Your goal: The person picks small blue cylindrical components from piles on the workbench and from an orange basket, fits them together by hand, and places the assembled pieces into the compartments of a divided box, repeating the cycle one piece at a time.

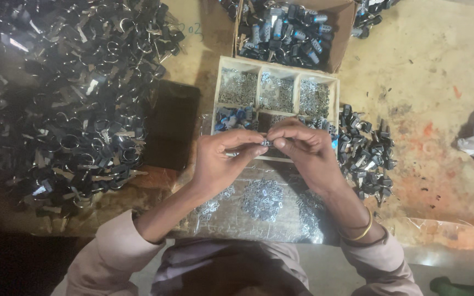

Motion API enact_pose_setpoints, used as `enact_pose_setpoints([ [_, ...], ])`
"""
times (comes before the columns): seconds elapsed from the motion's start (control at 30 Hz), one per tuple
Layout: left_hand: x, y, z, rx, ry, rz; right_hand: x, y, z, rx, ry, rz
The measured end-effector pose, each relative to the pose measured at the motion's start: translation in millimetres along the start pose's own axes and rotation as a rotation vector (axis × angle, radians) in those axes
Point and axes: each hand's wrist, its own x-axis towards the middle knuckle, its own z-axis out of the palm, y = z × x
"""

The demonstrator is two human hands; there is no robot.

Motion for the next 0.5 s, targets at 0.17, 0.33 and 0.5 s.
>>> enact_pose_setpoints([
  [0.17, -1.0, -1.0, -0.4, 0.013, 0.009, 0.026, 0.8, 1.2, 1.2, 0.017, 0.004, 0.007],
  [0.33, -1.2, 0.0, -1.7, 0.022, 0.001, 0.033, 1.2, 1.5, 1.3, -0.09, 0.029, 0.003],
  [0.5, -1.3, -1.4, -2.1, 0.061, 0.001, 0.027, 0.5, 3.9, 3.0, -0.065, 0.03, -0.016],
])
